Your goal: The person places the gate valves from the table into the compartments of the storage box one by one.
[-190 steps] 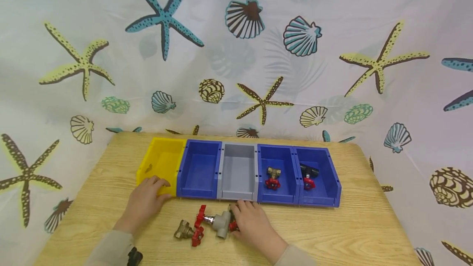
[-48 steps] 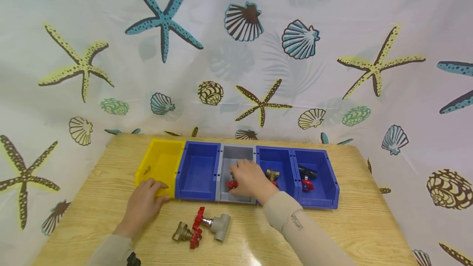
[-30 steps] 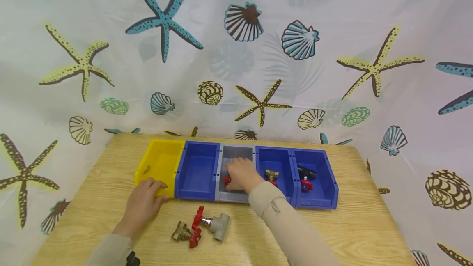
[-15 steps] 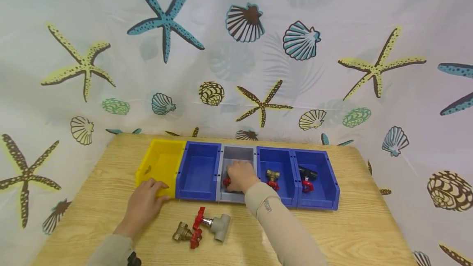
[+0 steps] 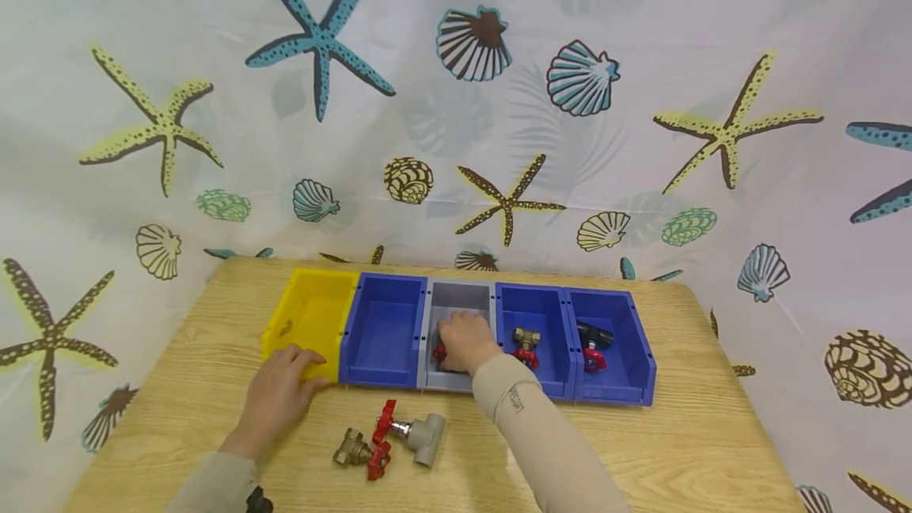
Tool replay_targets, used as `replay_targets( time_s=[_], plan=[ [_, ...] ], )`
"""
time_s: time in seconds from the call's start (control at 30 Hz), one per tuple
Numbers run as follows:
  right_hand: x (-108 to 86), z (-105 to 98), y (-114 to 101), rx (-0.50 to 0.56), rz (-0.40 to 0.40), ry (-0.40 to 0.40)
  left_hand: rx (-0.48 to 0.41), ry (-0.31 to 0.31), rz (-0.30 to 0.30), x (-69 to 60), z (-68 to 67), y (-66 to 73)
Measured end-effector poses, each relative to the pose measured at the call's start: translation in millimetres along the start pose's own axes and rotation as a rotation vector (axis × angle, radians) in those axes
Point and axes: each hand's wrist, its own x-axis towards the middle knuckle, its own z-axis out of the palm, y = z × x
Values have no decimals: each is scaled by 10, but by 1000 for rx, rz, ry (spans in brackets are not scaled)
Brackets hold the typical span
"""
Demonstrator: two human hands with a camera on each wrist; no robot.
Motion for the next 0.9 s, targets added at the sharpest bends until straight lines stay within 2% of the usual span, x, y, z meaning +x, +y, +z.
replay_targets(
  time_s=[0.23,0.47,0.9],
  plan=[
    [0,40,9,9,-6,24,-1,-3,-1,-1,4,-5],
    [-11,9,-5,6,-9,-14,-1,-3,4,0,-16,12],
    [-59,-28,-3,11,-7,-14,-3,50,24,-4,1,11]
  ],
)
